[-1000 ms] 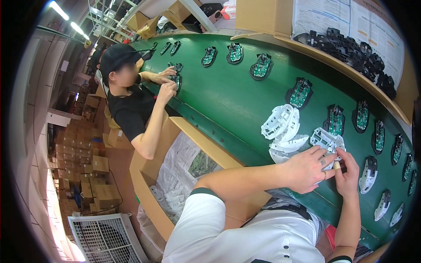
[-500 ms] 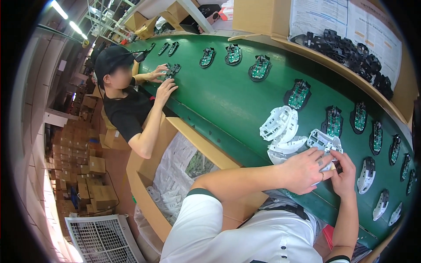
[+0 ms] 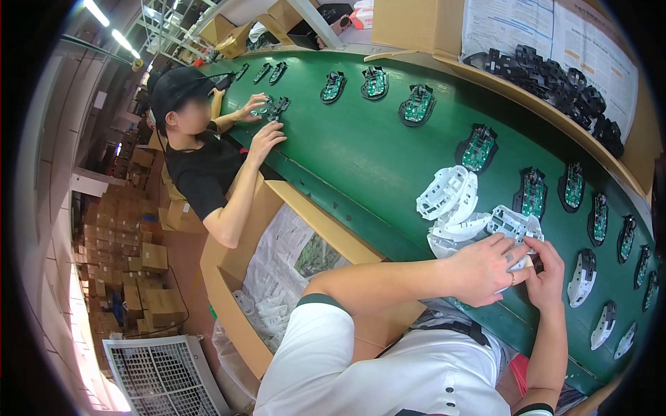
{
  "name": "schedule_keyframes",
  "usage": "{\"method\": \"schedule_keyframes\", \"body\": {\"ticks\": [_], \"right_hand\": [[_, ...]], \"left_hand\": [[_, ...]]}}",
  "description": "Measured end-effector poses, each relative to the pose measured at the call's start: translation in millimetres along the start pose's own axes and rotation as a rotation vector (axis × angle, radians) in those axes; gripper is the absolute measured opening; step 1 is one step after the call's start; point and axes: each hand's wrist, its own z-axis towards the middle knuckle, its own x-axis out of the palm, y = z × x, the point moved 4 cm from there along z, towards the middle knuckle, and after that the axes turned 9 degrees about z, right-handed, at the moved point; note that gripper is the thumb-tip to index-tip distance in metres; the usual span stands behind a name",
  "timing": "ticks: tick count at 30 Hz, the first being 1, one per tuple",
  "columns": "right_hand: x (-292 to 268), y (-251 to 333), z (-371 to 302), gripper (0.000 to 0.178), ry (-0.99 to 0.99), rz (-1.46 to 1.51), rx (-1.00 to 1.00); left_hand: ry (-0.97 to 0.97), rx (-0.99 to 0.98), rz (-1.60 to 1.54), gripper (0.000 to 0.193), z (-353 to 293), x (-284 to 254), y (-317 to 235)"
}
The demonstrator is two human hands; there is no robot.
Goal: The person takes mouse shells from a cardboard box, retrieves plastic parts from another box, assembles the parts into the shells by hand, and places the assembled pieces on the conveyor belt.
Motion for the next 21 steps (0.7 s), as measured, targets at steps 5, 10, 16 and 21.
{"method": "schedule_keyframes", "body": {"ticks": [5,10,16,21], "right_hand": [[-0.2,0.7,0.4,0.048,0.020,-0.024,-0.008],[2.3,-2.9,0.1,0.049,0.009,-0.013,0.003],[2.1,-5.8,1.9,0.046,-0.036,-0.005,0.039],[-0.1,-9.1,3.4,0.040,-0.052,0.021,0.043]], "left_hand": [[0.015,0.011,-0.003,0.070,-1.1,-1.7,0.7],[0.016,0.003,-0.016,0.070,-2.9,-2.3,3.2],[-0.031,-0.013,-0.005,0.072,-5.7,-5.2,6.8],[-0.046,-0.021,-0.015,0.073,-6.3,-4.6,12.7]]}}
